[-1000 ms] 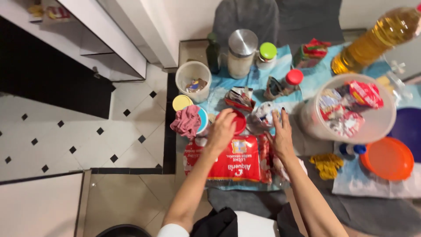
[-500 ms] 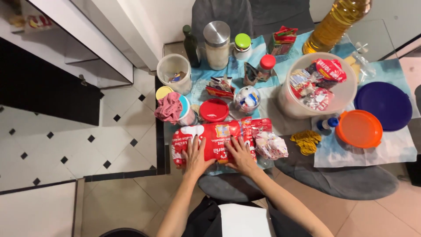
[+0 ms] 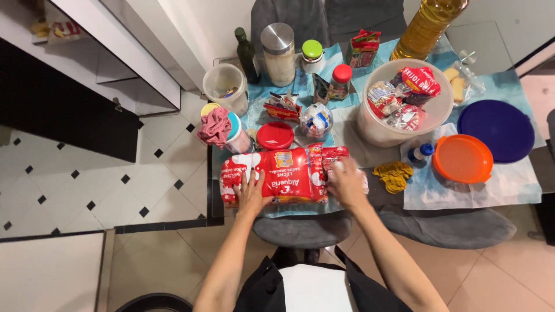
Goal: Organizing various food items and containers on a table and putting them into a cupboard
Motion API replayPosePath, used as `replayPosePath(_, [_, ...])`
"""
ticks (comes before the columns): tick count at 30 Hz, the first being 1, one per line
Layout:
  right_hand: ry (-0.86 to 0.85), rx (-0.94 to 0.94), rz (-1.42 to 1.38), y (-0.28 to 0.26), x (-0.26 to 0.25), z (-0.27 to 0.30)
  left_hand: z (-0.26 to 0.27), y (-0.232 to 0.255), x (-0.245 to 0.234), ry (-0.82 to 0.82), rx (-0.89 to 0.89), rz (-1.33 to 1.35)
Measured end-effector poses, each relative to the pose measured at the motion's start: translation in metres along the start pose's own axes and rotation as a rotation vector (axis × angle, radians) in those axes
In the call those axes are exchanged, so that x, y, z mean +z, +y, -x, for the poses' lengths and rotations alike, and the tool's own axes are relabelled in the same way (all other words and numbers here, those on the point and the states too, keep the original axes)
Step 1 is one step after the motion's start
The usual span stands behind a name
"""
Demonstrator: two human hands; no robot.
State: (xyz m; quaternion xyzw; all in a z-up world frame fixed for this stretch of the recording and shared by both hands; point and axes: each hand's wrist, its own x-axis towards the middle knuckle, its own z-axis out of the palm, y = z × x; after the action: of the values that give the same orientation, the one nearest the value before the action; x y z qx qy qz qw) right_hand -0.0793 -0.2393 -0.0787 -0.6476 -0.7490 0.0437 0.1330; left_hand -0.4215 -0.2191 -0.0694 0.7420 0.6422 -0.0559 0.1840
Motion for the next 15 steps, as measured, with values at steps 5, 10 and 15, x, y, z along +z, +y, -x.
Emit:
replayPosePath(5, [-0.178, 0.203, -0.029, 0.094, 0.05, 0.005, 0.002, 0.005, -0.011, -0.046, -0.019, 0.011])
replayPosePath(10, [0.004, 0.146, 0.148, 0.113, -0.004, -0.021, 0.0, 0.005, -0.009, -0.077, -0.022, -0.007])
replayPosePath(15, [0.226, 0.006, 0.098, 0.124, 0.018, -0.051, 0.003, 0.007, -0.016, -0.102, -0.02, 0.003])
